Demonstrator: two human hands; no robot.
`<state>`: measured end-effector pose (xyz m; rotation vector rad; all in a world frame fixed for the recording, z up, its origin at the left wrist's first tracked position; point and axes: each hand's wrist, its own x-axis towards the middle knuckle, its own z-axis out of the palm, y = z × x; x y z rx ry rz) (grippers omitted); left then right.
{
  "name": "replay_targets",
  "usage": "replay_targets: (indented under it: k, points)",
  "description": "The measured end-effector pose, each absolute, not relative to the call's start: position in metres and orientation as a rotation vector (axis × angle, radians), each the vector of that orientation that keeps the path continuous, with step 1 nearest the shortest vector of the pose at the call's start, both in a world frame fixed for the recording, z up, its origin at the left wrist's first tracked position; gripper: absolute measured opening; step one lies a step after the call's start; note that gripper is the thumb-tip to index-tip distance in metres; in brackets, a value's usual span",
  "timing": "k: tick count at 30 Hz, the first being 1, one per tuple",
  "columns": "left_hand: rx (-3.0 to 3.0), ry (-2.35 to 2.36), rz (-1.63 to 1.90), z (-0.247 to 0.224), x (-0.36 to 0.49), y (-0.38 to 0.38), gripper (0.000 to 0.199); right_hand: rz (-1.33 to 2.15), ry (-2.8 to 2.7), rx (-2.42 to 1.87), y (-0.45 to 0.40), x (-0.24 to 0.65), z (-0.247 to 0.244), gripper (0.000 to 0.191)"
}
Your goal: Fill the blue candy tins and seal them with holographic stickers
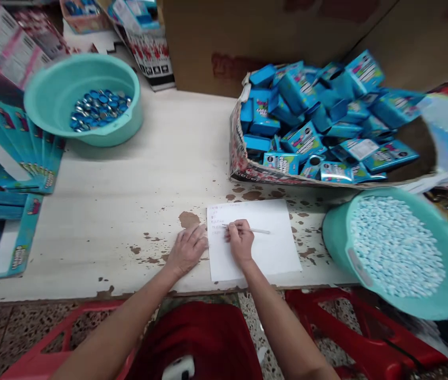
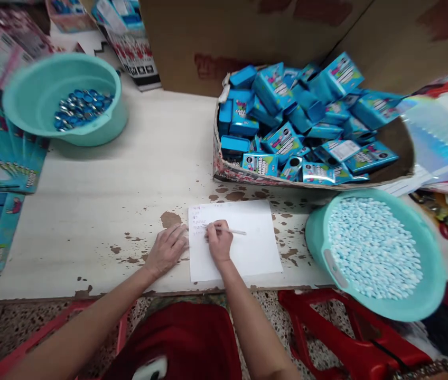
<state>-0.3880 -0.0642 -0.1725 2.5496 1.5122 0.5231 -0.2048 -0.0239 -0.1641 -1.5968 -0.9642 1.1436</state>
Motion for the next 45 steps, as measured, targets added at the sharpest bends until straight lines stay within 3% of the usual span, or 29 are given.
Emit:
replay_targets:
  k: [6, 10, 15, 19, 25, 33, 45]
  points:
    - [1.542, 1.704, 0.768, -0.122, -0.373, -0.08, 0.027, 1.331, -0.704, -1.435, -0.05, -0.185, -0.074, 0.03]
    - [0.967, 1.435, 0.815, -0.053, -0.343, -0.096, 0.036, 1.465, -0.697, -1.344, -0.09, -0.166, -0.016, 0.028]
    - [1.054, 1.333, 0.785, 0.022, -0.306, -0.094, 0.026, 1.223, -0.926, -1.325, -0.108, -0.134, 0.037, 0.017]
    - [1.373, 1.391, 0.769, 0.054, -0.274, -0.087, 0.016, 1.142, -1.051, -1.314, -0.102, -0.099, 0.053, 0.015]
    - [1.673, 1.41, 0.78, 0.069, -0.224, -0.089, 0.012, 1.205, -1.151, -1.309, -0.095, -0.052, 0.05, 0.018]
    - [1.625, 1.404, 0.771, 0.07, -0.182, -0.094, 0.016, 1.365, -1.147, -1.299, -0.092, -0.012, 0.043, 0.019]
    - [1.369, 1.389, 0.69, 0.034, -0.183, -0.117, 0.021, 1.707, -0.574, -1.39, -0.117, -0.046, 0.029, 0.03]
